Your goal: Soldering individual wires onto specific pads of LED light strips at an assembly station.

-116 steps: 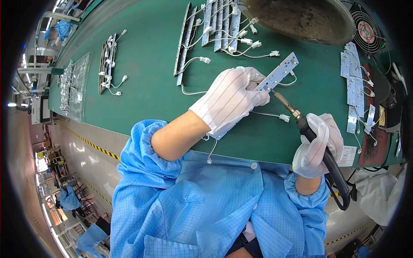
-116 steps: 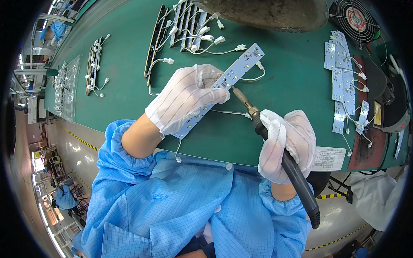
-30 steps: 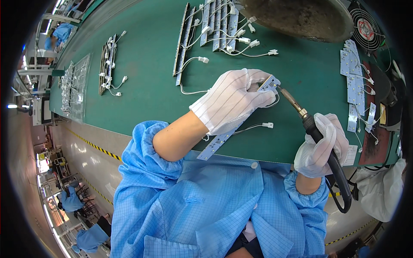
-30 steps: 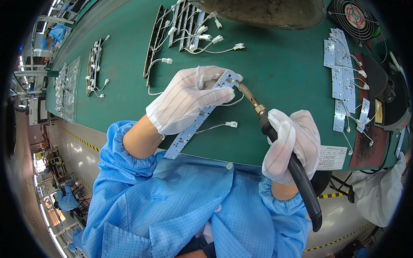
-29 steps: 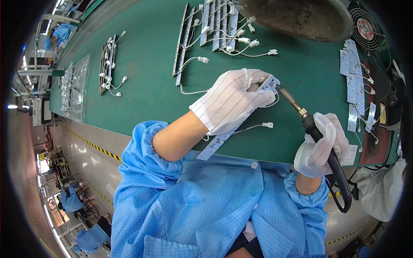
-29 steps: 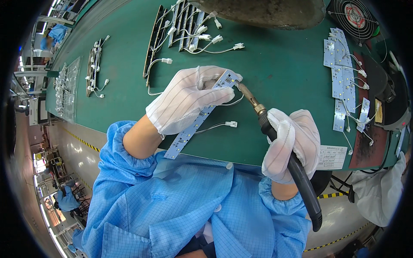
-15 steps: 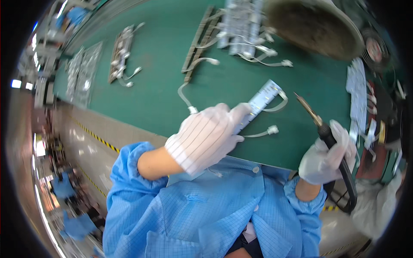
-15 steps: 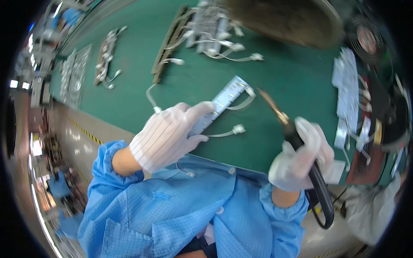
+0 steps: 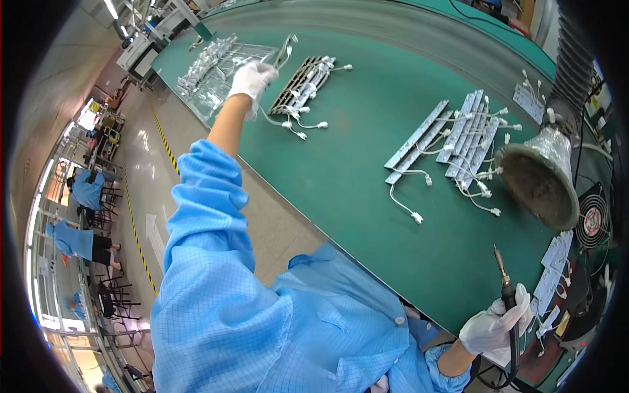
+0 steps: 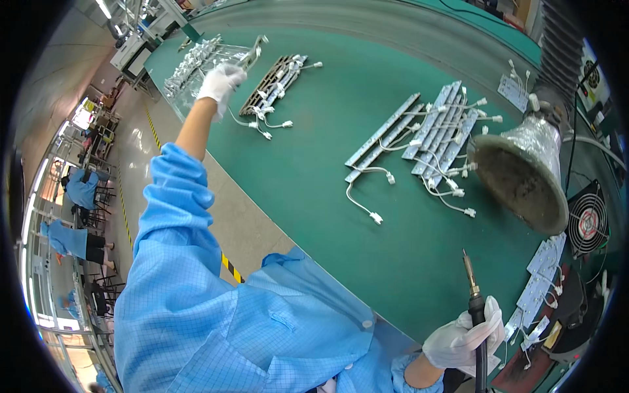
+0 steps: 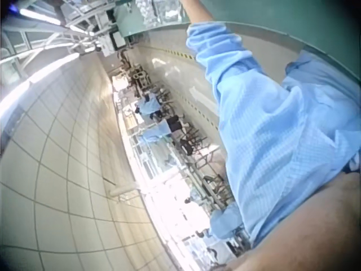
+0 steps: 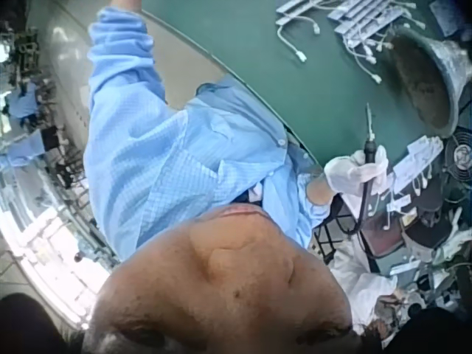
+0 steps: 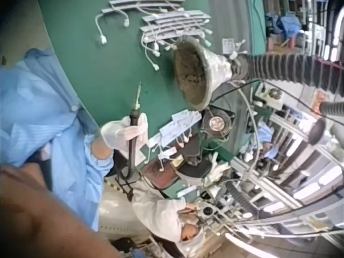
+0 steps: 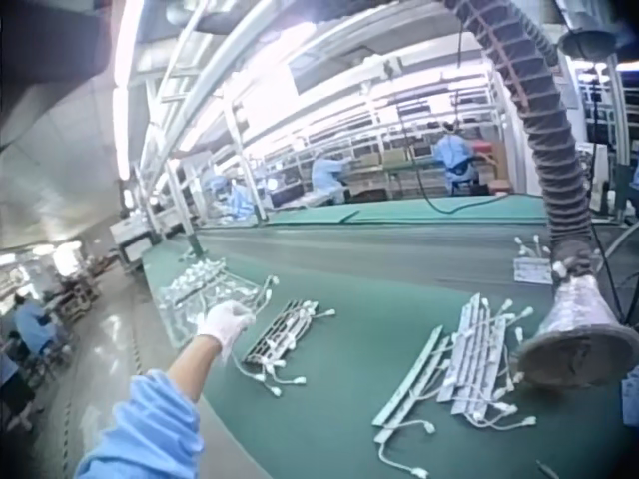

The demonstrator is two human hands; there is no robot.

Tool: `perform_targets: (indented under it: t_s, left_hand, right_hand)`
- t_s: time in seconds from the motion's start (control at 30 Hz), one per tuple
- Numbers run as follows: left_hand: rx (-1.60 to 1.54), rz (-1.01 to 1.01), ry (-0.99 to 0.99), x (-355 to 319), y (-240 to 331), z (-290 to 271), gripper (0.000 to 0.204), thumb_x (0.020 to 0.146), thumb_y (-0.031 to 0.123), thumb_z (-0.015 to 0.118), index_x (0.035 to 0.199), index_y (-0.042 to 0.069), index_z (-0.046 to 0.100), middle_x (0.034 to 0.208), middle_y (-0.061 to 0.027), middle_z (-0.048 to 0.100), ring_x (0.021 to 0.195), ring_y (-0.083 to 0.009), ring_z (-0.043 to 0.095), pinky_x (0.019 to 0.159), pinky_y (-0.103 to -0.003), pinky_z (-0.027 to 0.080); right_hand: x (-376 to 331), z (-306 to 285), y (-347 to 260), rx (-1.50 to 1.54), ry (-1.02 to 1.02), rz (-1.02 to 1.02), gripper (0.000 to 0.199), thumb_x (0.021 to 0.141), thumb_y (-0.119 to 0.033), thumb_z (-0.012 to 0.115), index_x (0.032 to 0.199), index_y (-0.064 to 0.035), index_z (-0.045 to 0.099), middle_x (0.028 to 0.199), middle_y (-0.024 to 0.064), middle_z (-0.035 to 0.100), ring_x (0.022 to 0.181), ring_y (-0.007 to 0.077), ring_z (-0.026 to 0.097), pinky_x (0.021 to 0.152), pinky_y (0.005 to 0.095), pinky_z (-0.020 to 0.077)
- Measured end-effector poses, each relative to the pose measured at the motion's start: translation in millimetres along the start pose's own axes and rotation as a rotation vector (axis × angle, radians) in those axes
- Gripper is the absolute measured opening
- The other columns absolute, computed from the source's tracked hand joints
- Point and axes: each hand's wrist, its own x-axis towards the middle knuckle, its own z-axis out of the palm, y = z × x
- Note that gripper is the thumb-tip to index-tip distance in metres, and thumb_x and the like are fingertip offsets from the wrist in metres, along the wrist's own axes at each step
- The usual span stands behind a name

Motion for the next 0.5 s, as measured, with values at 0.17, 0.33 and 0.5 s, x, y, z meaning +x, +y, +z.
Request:
perform_targets:
  t_s: [0.17,0.33,0.5]
  left_hand:
    - [0.3,-0.008,-0.183,-4,-2,24,0.052,0.08,0.045,0.06,0.107,0.001,0.064,0.109,-0.0174,0.063,0.106,-0.0302,0.057,0.092,-0.034,0.042]
    - [0.576,0.158,-0.365,-32,29,40,0.084,0.068,0.057,0.066,0.122,-0.004,0.045,0.115,-0.0276,0.056,0.109,-0.0367,0.055,0.094,-0.038,0.042]
    - [0.856,0.157,-0.161,-45,16,73,0.043,0.081,0.026,0.055,0.112,-0.003,0.043,0.11,-0.0321,0.048,0.102,-0.0442,0.052,0.086,-0.046,0.046]
  right_hand:
    - [-1,0,-1,0.039,-0.09,0.073,0.03,0.098,-0.012,0.037,0.124,0.0011,0.036,0.094,0.0121,0.062,0.079,0.0226,0.06,0.067,0.0333,0.054]
    - [9,3,-2,0.107,-0.019,-0.065,0.032,0.096,-0.007,0.04,0.126,0.001,0.036,0.096,0.0146,0.06,0.081,0.0246,0.06,0.068,0.0345,0.0526]
    - [10,-12,-8,0.112,-0.102,-0.025,0.028,0.097,-0.011,0.039,0.122,0.003,0.04,0.092,0.0158,0.059,0.081,0.028,0.06,0.07,0.0361,0.0516]
